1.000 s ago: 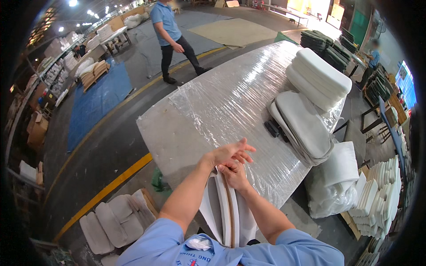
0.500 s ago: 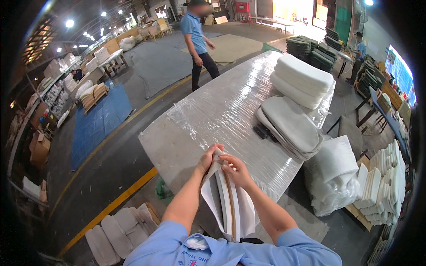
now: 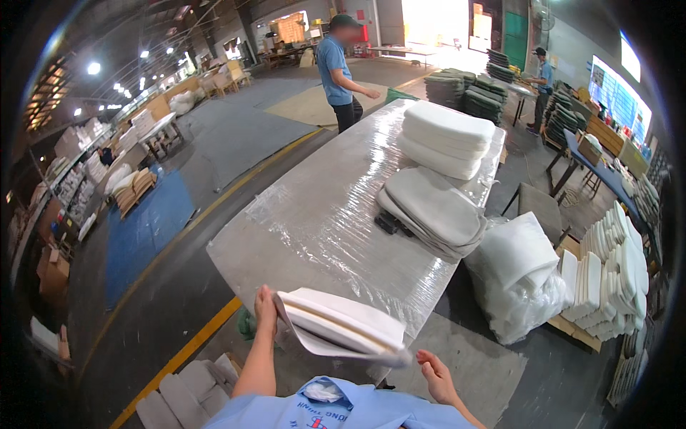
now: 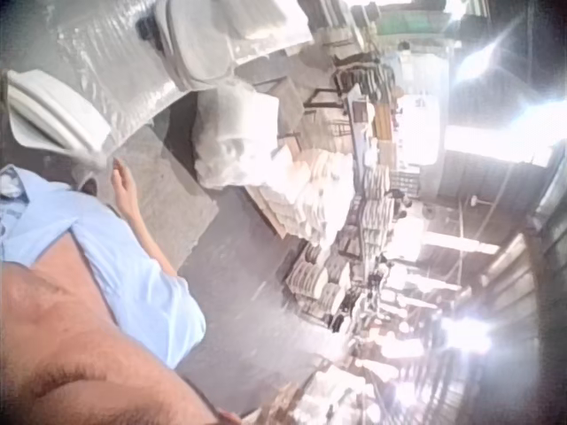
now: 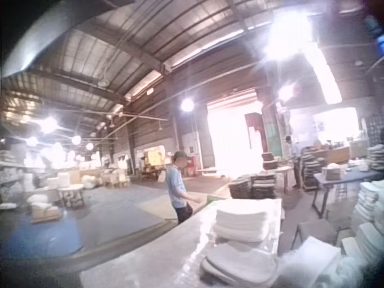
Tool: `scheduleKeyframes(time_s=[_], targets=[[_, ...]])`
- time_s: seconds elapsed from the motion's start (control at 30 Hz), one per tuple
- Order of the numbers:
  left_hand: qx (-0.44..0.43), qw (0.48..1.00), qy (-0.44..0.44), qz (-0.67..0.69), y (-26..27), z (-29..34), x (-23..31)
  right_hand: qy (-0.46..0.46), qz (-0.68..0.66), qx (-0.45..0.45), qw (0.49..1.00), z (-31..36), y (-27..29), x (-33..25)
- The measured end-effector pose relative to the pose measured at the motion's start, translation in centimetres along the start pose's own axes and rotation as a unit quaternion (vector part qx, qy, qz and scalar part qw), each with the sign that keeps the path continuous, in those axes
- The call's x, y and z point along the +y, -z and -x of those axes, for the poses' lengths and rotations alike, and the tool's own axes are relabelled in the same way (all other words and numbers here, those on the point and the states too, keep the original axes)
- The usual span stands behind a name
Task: The person picks up white foam pads and covers each with a gray fabric cover, smoothing the cover over the foam and tucking the edges. The covered pads are placed on a nearby stack. The person repeats this process for several pads.
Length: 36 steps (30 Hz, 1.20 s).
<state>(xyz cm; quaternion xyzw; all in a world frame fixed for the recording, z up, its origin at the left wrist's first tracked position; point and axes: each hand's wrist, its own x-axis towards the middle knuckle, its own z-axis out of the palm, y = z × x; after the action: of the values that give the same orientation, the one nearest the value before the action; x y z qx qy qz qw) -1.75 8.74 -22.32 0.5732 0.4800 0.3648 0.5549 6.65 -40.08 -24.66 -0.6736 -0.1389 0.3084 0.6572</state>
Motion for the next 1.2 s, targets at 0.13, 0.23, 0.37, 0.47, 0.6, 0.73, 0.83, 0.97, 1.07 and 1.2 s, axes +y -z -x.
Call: scheduleKeyframes(time_s=[0.13, 0.23, 0.37, 0.47, 0.6, 0.73, 0.83, 0.97, 1.07, 1.2], targets=[[-0.068, 0.998, 0.013, 0.009, 4.4, 3.5, -0.5, 0.057, -0.033, 0.082, 0.994, -4.0, -2.8, -0.3], [-0.238, 0.970, 0.035, 0.039, 10.5, 6.7, -0.1, 0.064, -0.053, 0.116, 0.990, -8.4, -2.5, 0.0], [-0.320, 0.936, 0.143, -0.023, 15.3, 11.9, -1.2, 0.068, -0.070, 0.056, 0.994, -14.0, -2.6, 1.0], [-0.308, 0.935, 0.152, -0.093, 16.1, 15.3, -2.9, 0.049, -0.128, 0.060, 0.989, -18.6, -5.0, -0.8], [-0.232, 0.945, 0.097, -0.209, 14.2, 20.1, -5.3, 0.069, -0.202, 0.073, 0.974, -25.6, -7.8, -5.6], [-0.346, 0.932, 0.047, 0.100, 10.7, 24.3, -6.2, 0.044, -0.180, 0.057, 0.981, -30.5, -10.8, -9.5], [-0.418, 0.894, 0.061, 0.147, 4.3, 24.6, -3.5, 0.128, -0.017, 0.137, 0.982, -31.9, -10.1, -9.3], [-0.405, 0.911, 0.007, 0.082, 0.8, 22.5, -0.8, 0.144, -0.026, 0.015, 0.989, -28.9, -12.3, -8.4], [-0.400, 0.916, 0.018, 0.022, -3.2, 20.8, 1.5, 0.117, -0.086, 0.020, 0.989, -25.7, -12.8, -7.0], [-0.338, 0.940, -0.038, -0.021, -6.6, 17.3, 1.0, 0.083, -0.129, 0.061, 0.986, -22.3, -14.2, -6.3]])
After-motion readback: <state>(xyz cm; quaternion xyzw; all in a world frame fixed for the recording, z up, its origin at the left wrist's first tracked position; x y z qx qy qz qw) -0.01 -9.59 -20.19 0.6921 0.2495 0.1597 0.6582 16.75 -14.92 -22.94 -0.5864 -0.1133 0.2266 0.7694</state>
